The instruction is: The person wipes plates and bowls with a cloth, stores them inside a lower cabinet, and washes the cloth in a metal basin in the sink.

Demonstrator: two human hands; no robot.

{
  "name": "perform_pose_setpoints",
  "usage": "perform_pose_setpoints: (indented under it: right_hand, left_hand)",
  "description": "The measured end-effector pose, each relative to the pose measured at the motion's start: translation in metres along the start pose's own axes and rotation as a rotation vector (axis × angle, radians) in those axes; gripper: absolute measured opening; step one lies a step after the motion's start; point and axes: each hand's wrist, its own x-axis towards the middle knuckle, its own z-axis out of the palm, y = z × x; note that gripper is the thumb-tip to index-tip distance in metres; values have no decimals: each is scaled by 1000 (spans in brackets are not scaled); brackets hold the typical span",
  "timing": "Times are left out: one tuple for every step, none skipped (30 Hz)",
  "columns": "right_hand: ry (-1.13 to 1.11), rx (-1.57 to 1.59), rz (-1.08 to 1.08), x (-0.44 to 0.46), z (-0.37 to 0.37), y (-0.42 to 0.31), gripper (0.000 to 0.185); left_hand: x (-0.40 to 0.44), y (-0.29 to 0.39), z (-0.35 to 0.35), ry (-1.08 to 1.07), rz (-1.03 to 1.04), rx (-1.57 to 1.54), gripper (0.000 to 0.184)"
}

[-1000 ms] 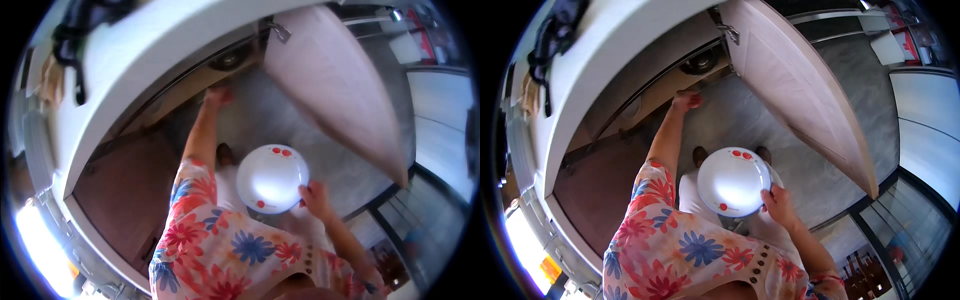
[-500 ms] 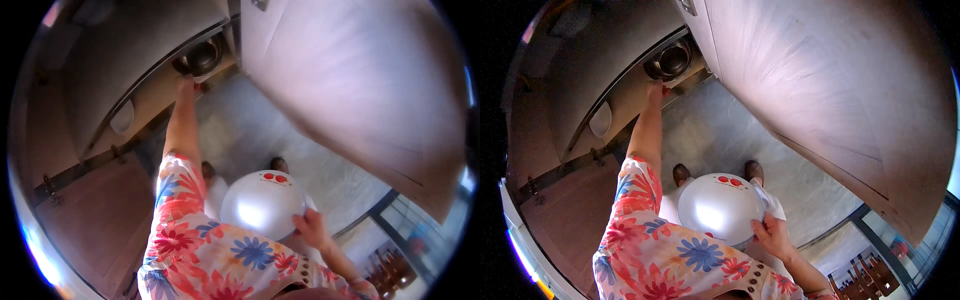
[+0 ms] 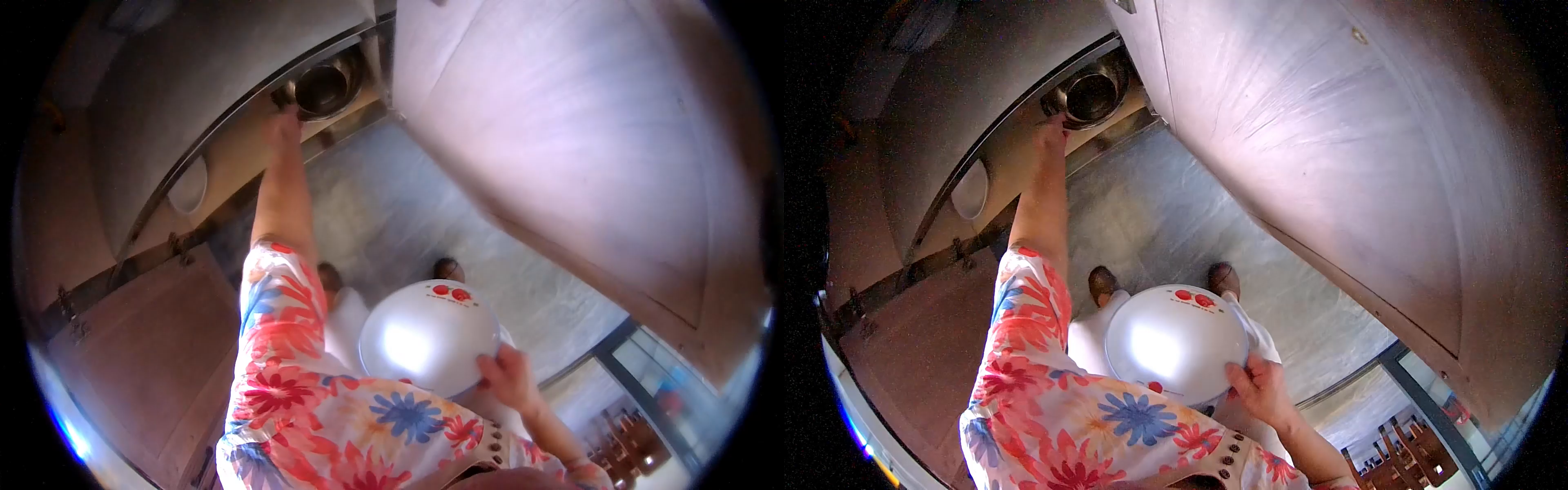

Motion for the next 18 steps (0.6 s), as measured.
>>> perform_pose_setpoints:
  right_hand:
    - [1, 17, 2, 2, 0, 3, 21]
    - [1, 36, 6, 2, 0, 5, 21]
    - [9, 29, 15, 2, 1, 3, 21]
    - [18, 23, 23, 0, 1, -3, 20]
    - [30, 15, 28, -1, 2, -9, 20]
    - [36, 19, 11, -3, 2, -11, 20]
    - [39, 21, -6, -5, 3, -12, 20]
    - [39, 22, -20, -6, 4, -12, 20]
    - [45, 16, -38, -7, 5, -15, 19]
    - [47, 9, -53, -8, 6, -18, 19]
    - [49, 3, -68, -7, 8, -21, 18]
    - [53, -19, -73, -6, 10, -28, 19]
    - [65, -53, -76, 5, 13, -16, 20]
    - [50, 10, -128, 10, 16, -24, 20]
    - [37, 72, -170, 14, 21, -31, 21]
    - [24, 42, -221, 15, 28, -41, 21]
    - [13, 18, -280, 20, 36, -52, 21]
    - [-1, 48, -217, 23, 42, -62, 21]
  left_hand:
    - [1, -2, -2, -10, -7, -61, 22]
    - [2, -2, -4, -19, -14, -122, 20]
    - [-19, 21, -10, -50, -90, -321, 18]
    - [-38, 43, -19, -82, -167, -521, 17]
    - [-48, 57, -29, -120, -184, -549, 14]
    - [-56, 66, -38, -158, -199, -580, 12]
    - [-66, 70, -49, -193, -215, -611, 10]
    - [-80, 67, -60, -237, -197, -660, 11]
    - [-95, 63, -74, -280, -179, -710, 12]
    - [-114, 57, -92, -318, -164, -758, 14]
    - [-134, 51, -107, -366, -149, -797, 12]
    - [-159, 51, -125, -412, -138, -832, 10]
    - [-187, 27, -132, -459, -131, -881, 9]
    - [-209, 26, -145, -474, -175, -872, 10]
    - [-235, 19, -157, -489, -229, -864, 11]
    - [-259, 11, -174, -562, -244, -893, 10]
    - [-289, 14, -186, -539, -256, -796, 12]
    - [-313, 2, -194, -561, -280, -815, 11]
